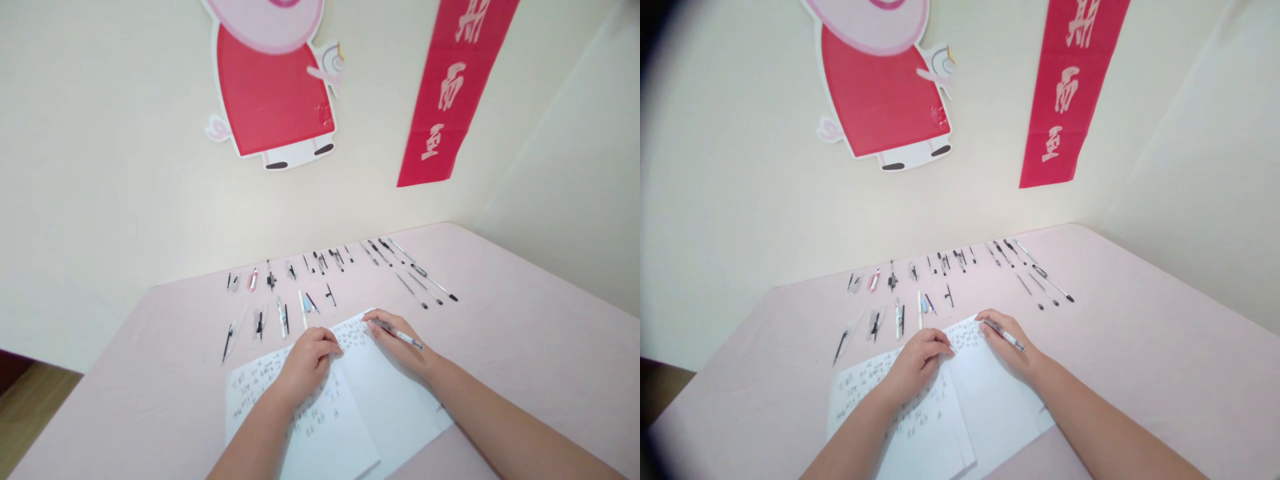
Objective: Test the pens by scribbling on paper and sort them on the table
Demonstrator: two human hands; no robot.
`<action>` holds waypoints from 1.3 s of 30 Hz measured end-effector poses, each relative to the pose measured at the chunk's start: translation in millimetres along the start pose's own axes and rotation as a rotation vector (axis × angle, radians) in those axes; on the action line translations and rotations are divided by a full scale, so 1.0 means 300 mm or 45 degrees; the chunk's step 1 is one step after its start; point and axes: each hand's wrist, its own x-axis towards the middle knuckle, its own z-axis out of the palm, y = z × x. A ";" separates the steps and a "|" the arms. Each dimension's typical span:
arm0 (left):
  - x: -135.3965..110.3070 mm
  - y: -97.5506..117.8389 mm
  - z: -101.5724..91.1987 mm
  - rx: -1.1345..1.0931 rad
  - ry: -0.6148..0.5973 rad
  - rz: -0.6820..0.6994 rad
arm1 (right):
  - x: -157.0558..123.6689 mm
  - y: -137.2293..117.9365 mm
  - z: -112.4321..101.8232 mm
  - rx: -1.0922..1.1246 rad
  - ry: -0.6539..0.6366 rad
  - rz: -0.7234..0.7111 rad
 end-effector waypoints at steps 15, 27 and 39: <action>-0.012 0.053 -0.001 -0.345 -0.011 0.007 | 0.004 0.036 0.015 -0.089 -0.028 -0.066; -0.011 0.086 0.009 -0.433 -0.200 -0.004 | 0.006 0.024 0.021 -0.152 -0.074 -0.100; -0.011 0.068 0.028 -0.417 -0.178 -0.011 | 0.002 0.020 0.028 -0.183 -0.126 -0.135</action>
